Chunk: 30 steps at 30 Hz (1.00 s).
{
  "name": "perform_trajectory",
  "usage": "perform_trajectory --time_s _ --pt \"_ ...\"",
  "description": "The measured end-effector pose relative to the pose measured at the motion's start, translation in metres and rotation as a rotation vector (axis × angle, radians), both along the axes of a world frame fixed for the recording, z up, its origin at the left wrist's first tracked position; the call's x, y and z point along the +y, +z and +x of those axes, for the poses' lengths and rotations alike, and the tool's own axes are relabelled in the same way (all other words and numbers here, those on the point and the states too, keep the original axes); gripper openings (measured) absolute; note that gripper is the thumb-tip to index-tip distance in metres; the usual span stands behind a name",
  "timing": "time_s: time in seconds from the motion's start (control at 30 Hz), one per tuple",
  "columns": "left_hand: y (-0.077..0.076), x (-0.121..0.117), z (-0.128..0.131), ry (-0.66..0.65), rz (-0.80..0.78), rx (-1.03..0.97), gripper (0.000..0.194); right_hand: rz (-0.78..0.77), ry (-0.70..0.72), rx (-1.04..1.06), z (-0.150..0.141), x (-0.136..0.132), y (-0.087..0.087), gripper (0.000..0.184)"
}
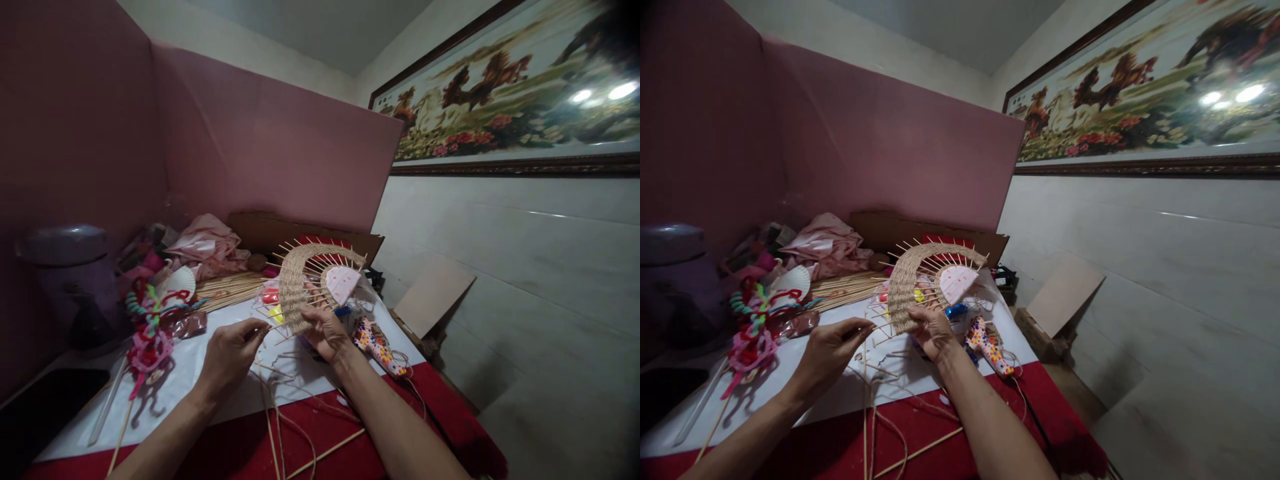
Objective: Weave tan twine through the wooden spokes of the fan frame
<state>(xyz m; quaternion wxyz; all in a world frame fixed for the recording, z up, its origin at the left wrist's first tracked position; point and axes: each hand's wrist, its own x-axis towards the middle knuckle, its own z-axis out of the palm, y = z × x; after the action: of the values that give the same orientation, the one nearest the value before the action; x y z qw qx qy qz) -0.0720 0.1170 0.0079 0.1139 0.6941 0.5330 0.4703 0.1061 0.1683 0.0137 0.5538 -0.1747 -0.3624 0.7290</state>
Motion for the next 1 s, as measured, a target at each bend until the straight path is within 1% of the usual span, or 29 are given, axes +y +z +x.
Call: perform_trajectory --time_s 0.13,0.27,0.33,0.43,0.57,0.67,0.73,0.83,0.9,1.0 --pt "-0.001 0.001 0.001 -0.008 -0.046 -0.035 0.025 -0.023 0.027 -0.016 0.0 0.001 -0.003 0.058" --pt "-0.003 0.0 0.002 0.013 -0.063 -0.029 0.029 -0.04 0.063 -0.043 -0.003 -0.001 -0.004 0.062" --pt "-0.004 0.0 0.003 0.006 -0.073 -0.061 0.03 -0.04 0.074 -0.05 -0.005 -0.002 -0.004 0.064" --pt "-0.005 0.001 0.005 -0.025 -0.124 -0.209 0.032 -0.031 0.076 -0.045 -0.006 -0.004 -0.003 0.063" --pt "-0.004 0.005 0.009 -0.104 -0.318 -0.487 0.037 -0.026 0.07 -0.021 -0.006 -0.004 -0.004 0.06" --pt "-0.005 0.007 0.011 -0.147 -0.423 -0.578 0.037 -0.028 0.097 -0.016 -0.006 -0.005 -0.005 0.057" --pt "-0.008 0.008 0.011 -0.148 -0.407 -0.562 0.037 -0.034 0.109 -0.021 -0.007 -0.007 -0.004 0.058" --pt "-0.012 0.009 0.01 -0.141 -0.299 -0.476 0.034 -0.038 0.108 -0.027 -0.008 -0.009 -0.003 0.06" --pt "-0.014 0.008 0.008 -0.103 -0.227 -0.387 0.034 -0.034 0.085 -0.026 -0.009 -0.009 -0.003 0.06" --pt "-0.011 0.005 0.005 -0.005 -0.144 -0.243 0.034 -0.036 0.045 -0.014 -0.009 -0.007 -0.003 0.059"
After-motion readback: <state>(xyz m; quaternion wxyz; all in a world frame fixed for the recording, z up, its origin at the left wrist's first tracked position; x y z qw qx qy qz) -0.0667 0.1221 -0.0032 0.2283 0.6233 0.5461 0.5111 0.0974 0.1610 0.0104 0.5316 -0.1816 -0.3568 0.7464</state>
